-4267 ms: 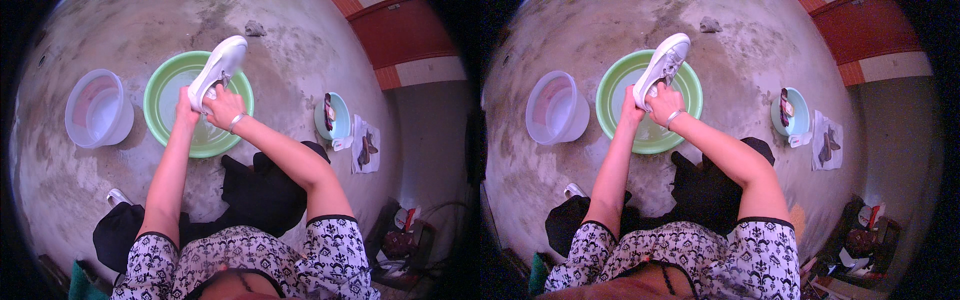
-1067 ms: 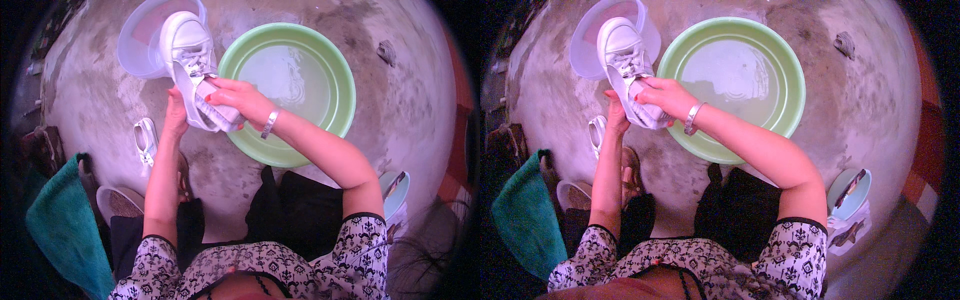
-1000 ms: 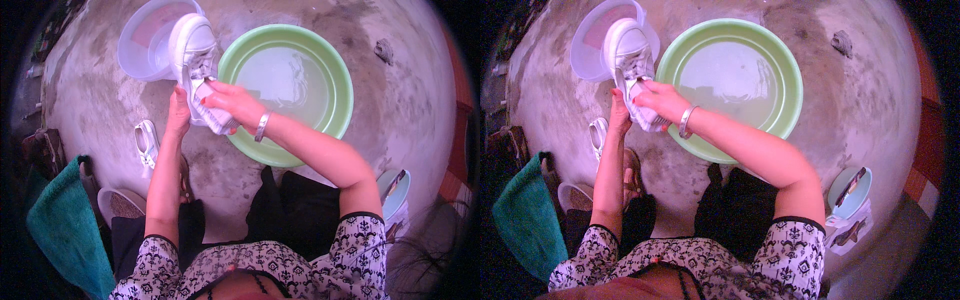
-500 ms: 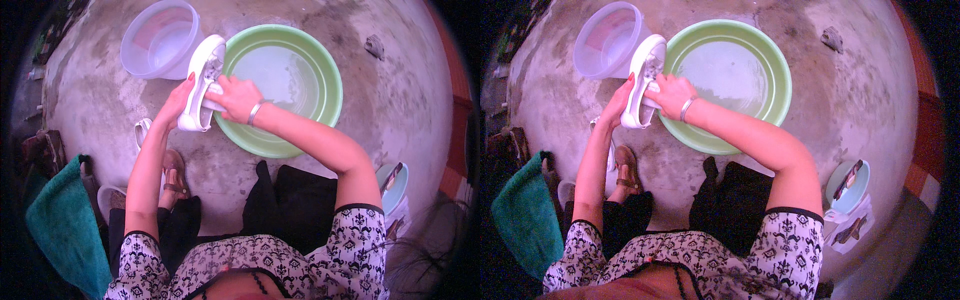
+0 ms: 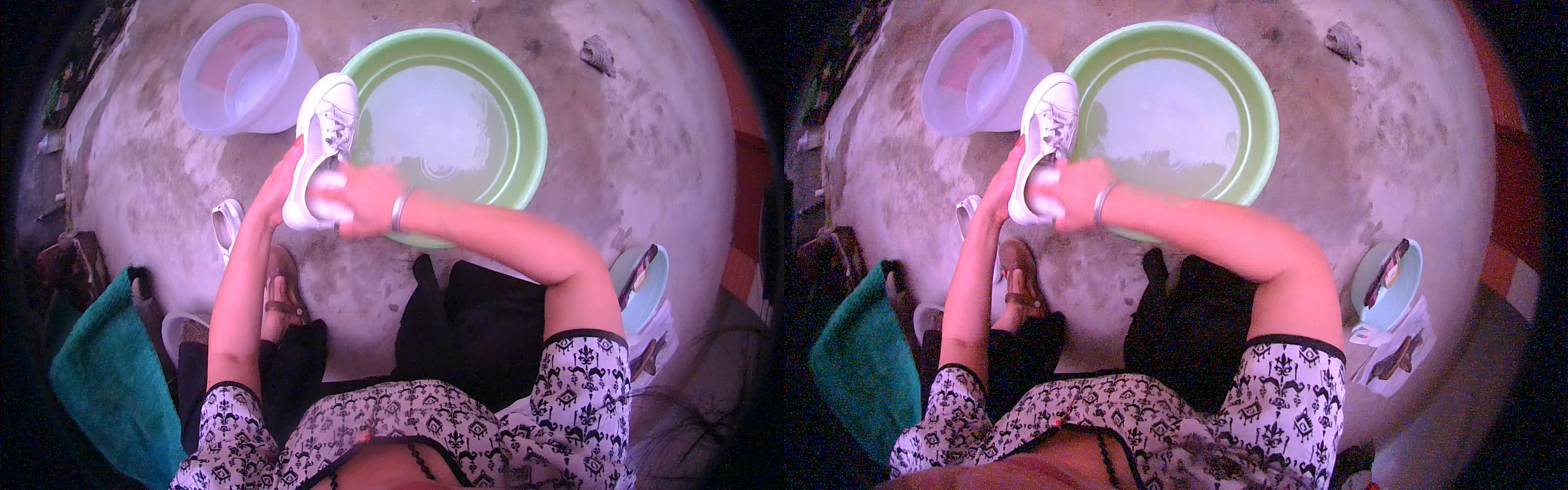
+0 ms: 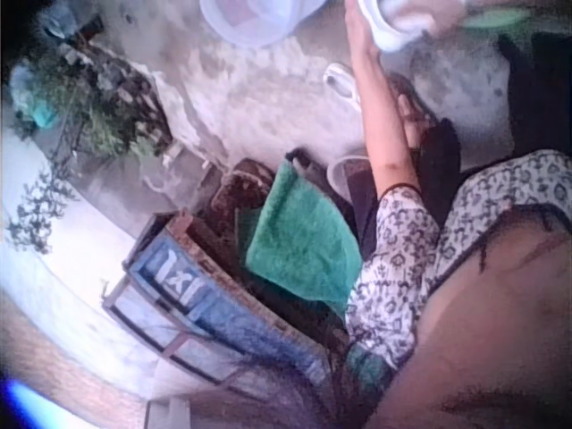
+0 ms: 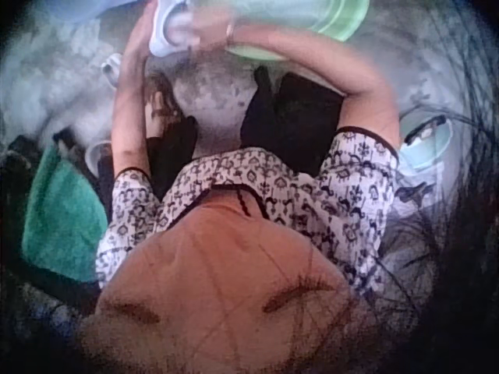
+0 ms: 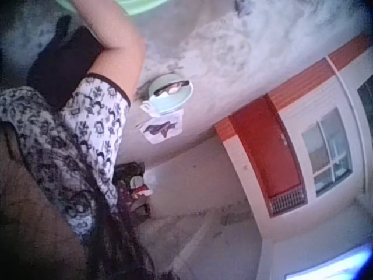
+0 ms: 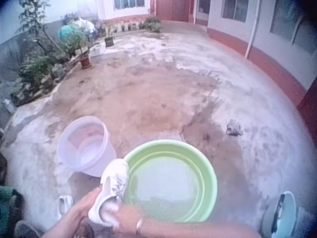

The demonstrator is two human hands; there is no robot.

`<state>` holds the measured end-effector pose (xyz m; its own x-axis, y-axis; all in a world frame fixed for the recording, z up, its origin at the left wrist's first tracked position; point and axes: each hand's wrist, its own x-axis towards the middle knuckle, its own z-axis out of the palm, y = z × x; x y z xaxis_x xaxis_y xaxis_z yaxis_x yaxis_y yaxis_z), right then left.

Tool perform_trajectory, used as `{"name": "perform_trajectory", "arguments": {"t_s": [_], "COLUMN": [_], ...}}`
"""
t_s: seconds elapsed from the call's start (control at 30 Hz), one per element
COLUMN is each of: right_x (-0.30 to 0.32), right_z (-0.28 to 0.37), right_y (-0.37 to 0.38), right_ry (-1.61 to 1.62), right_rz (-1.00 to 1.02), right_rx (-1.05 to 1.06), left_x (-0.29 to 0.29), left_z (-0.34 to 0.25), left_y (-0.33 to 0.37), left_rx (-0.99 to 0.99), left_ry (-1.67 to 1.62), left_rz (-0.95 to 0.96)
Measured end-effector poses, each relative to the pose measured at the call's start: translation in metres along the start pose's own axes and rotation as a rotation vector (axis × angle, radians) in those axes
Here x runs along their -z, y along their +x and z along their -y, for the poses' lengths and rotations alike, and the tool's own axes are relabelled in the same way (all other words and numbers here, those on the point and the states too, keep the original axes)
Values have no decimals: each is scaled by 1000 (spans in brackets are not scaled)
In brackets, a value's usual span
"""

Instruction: The person washes a pair of white shoes in a basin of soapy water, scrubbing the surface and interior with a brush and rinsing them.

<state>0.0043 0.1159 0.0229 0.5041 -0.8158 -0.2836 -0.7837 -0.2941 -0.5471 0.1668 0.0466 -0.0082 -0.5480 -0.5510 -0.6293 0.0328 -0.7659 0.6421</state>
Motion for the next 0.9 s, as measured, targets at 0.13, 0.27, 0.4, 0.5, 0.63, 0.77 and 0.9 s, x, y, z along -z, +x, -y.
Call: {"name": "perform_trajectory", "arguments": {"t_s": [0.13,0.27,0.4,0.5,0.63,0.77,0.9], "right_x": [21,0,9,6,6,2,-3], "right_z": [-21,9,-22,-11,-3,-17,5], "right_y": [5,1,10,3,2,3,0], "right_ry": [5,-27,56,57,104,112,337], "right_rz": [-16,71,-26,8,55,-42,80], "right_rx": [-141,-24,-151,-153,-52,-168,-41], "left_x": [-7,3,-8,-7,7,-2,3], "left_z": [1,3,3,1,10,10,13], "left_y": [2,1,3,4,2,5,0], "left_rx": [-47,-14,-77,-63,-24,-56,-23], "left_ry": [78,43,32,126,10,100,-9], "left_rz": [-120,-86,-111,-137,-107,-124,-93]}}
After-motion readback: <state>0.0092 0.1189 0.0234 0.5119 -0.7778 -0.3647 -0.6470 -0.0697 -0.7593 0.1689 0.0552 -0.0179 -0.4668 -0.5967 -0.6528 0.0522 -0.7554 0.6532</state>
